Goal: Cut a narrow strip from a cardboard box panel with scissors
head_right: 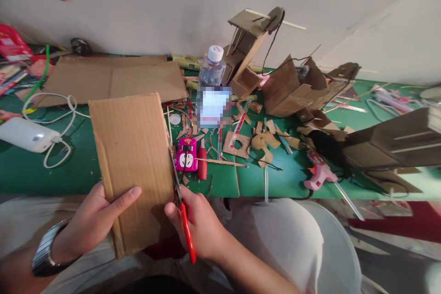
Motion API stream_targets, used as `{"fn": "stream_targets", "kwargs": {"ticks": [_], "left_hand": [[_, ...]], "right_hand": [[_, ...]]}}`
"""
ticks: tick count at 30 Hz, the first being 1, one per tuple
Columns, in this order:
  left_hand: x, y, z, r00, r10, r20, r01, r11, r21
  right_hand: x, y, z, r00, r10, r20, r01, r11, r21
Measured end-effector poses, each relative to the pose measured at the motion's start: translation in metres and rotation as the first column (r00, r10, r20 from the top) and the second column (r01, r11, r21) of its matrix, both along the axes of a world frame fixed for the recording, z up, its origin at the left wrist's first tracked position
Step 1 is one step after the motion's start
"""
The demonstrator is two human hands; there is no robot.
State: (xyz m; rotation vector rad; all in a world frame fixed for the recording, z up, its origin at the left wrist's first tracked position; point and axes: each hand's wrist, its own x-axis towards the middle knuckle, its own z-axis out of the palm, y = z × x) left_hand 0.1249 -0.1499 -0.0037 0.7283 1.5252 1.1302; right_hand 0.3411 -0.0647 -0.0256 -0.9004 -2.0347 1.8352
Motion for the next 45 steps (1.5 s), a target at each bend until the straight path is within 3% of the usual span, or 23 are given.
{"fn": "stream_targets", "kwargs": {"ticks": [7,11,23,27,29,31,32,34,36,38,40,45], "left_hand": [[0.004,-0.004,-0.003,0.996,-0.086,0.018,0.086,0.996,-0.033],[0.005,-0.008,-0.006,0.993,-0.113,0.032,0.114,0.993,-0.039],[0.006,-0.004,0.0,0.995,-0.099,-0.027,0.097,0.994,-0.044],[0.005,-0.005,-0.002,0.99,-0.138,-0.022,0.137,0.99,-0.037],[0.001,-0.003,-0.003,0.975,-0.191,-0.11,0.192,0.981,-0.007],[-0.009,0.004,-0.003,0.894,-0.253,-0.37,0.294,0.954,0.057],[-0.014,0.007,-0.004,0.785,-0.288,-0.549,0.386,0.92,0.071],[-0.027,0.015,-0.007,0.516,-0.239,-0.823,0.488,0.871,0.053],[-0.037,0.021,-0.01,0.229,-0.225,-0.947,0.561,0.826,-0.061],[-0.043,0.024,-0.012,0.042,-0.241,-0.97,0.584,0.794,-0.172],[-0.045,0.024,-0.013,-0.03,-0.248,-0.968,0.588,0.779,-0.218],[-0.044,0.021,-0.013,-0.021,-0.199,-0.98,0.59,0.788,-0.173]], "right_hand": [[0.002,0.003,0.008,0.986,-0.008,-0.167,-0.006,0.996,-0.086],[0.002,0.005,0.008,0.983,-0.008,-0.185,-0.015,0.993,-0.121],[-0.001,0.001,-0.001,0.989,-0.076,-0.125,0.068,0.995,-0.068],[0.0,0.0,-0.004,0.988,-0.091,-0.124,0.089,0.996,-0.022],[0.001,0.001,-0.004,0.988,-0.11,-0.104,0.113,0.993,0.017],[0.003,0.003,-0.004,0.987,-0.138,-0.08,0.142,0.989,0.051],[0.004,0.004,-0.004,0.986,-0.152,-0.065,0.156,0.986,0.066],[0.006,0.006,-0.004,0.985,-0.171,-0.027,0.173,0.98,0.094],[0.007,0.007,-0.003,0.986,-0.163,0.016,0.16,0.981,0.109],[0.008,0.008,-0.003,0.989,-0.137,0.058,0.13,0.985,0.115],[0.007,0.008,-0.002,0.989,-0.114,0.092,0.103,0.987,0.12],[0.005,0.006,-0.002,0.987,-0.113,0.113,0.097,0.985,0.14]]}}
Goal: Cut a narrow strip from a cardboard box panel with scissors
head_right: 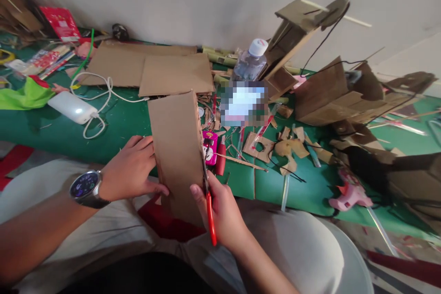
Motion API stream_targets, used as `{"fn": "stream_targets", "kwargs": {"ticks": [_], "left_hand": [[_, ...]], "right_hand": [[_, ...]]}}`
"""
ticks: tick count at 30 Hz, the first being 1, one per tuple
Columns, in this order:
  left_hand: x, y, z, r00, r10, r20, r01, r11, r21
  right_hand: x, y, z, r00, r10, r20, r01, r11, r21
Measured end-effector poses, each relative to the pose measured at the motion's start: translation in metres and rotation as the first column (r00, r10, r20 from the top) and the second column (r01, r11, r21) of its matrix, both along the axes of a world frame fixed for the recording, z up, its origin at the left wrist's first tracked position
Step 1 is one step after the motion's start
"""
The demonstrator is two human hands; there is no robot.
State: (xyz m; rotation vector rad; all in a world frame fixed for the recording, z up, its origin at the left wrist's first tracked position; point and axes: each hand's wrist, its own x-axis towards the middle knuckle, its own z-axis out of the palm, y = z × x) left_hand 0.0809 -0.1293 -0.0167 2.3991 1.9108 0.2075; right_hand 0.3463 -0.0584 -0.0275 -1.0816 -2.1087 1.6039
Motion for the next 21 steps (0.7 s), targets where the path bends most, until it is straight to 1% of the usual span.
{"fn": "stream_targets", "kwargs": {"ticks": [3,6,15,21], "left_hand": [[-0.0009,-0.0006,-0.0002,1.0,0.008,0.02,-0.008,1.0,0.011],[-0.0016,-0.0008,-0.0009,1.0,0.011,0.005,-0.011,1.0,0.001],[0.0024,-0.004,-0.0039,0.997,-0.001,-0.082,-0.004,0.998,-0.055],[0.0038,-0.0044,-0.0012,0.997,0.01,-0.07,-0.013,0.999,-0.043]], "right_hand": [[-0.0005,-0.0007,-0.0013,1.0,-0.011,0.012,0.011,1.0,0.003],[-0.0012,-0.0009,-0.0021,0.999,-0.018,0.029,0.017,1.0,0.017],[-0.0047,-0.001,0.0042,0.995,0.054,0.087,-0.058,0.997,0.047],[-0.0029,-0.0008,0.0024,0.996,0.038,0.082,-0.042,0.998,0.043]]}}
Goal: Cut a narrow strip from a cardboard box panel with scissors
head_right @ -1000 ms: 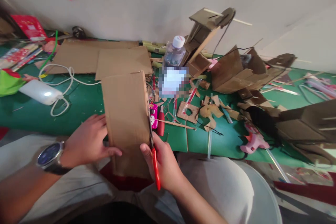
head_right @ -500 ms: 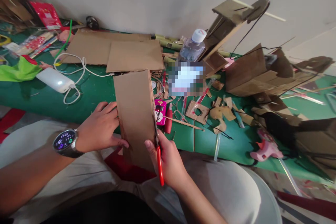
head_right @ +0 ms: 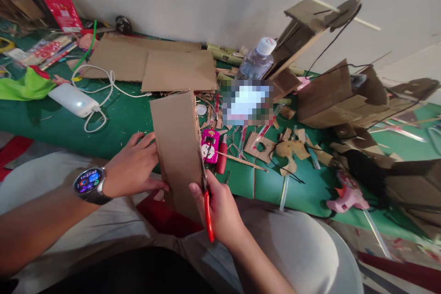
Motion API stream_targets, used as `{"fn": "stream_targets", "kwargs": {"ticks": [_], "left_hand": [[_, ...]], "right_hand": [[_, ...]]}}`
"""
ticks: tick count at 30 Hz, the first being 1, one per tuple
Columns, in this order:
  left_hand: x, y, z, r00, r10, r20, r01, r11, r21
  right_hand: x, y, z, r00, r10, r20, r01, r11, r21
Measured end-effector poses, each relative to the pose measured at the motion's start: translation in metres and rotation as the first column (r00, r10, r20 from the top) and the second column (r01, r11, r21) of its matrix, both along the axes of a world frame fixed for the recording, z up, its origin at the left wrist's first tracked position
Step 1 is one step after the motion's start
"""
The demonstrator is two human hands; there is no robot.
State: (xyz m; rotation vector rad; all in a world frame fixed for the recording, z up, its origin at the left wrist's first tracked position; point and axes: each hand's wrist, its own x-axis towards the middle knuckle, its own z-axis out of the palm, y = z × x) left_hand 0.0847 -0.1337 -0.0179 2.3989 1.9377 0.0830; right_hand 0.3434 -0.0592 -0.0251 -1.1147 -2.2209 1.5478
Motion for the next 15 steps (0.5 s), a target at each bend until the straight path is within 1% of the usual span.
{"fn": "stream_targets", "kwargs": {"ticks": [8,15], "left_hand": [[0.0,-0.0017,-0.0008,1.0,0.011,-0.008,-0.011,1.0,0.021],[-0.0006,-0.002,0.0003,1.0,0.013,-0.007,-0.013,0.999,0.035]], "right_hand": [[0.0003,0.0007,-0.0034,1.0,-0.002,0.011,0.001,0.998,0.057],[-0.0008,0.0022,-0.0062,1.0,-0.018,0.026,0.017,0.998,0.062]]}}
